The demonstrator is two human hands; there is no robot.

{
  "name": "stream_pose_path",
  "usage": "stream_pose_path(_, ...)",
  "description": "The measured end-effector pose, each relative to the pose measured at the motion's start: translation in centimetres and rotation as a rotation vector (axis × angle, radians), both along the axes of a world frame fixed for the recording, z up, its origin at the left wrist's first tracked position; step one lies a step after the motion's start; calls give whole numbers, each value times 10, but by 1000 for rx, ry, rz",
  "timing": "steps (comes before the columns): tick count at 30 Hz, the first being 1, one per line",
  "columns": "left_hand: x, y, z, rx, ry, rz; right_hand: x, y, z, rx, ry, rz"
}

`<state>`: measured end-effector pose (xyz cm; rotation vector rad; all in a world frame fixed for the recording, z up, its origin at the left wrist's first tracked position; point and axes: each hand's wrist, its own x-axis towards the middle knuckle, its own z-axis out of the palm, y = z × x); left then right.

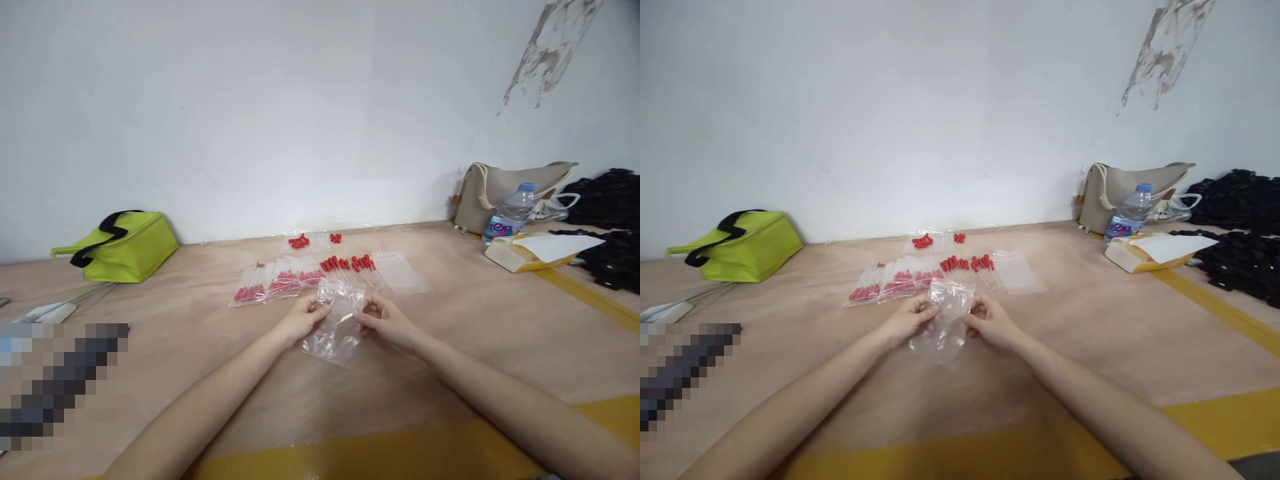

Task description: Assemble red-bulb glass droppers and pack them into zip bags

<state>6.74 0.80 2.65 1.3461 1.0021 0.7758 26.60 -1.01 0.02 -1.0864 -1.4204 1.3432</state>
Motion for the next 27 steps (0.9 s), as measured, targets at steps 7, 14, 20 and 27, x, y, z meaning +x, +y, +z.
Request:
stream_pose_path(7,-46,19,5,140,563,-247,41,59,-1,248,-704,-405)
stream_pose_path(14,-30,-19,11,796,751,-56,51,97,0,158,-935,-543)
stream_pose_path(20,-32,-58,-5,871,802,-278,53,115,3,72,-915,-530)
stream_pose_path(27,-33,-53,-14,857,757,-314,48,127,7,50,-882,-520)
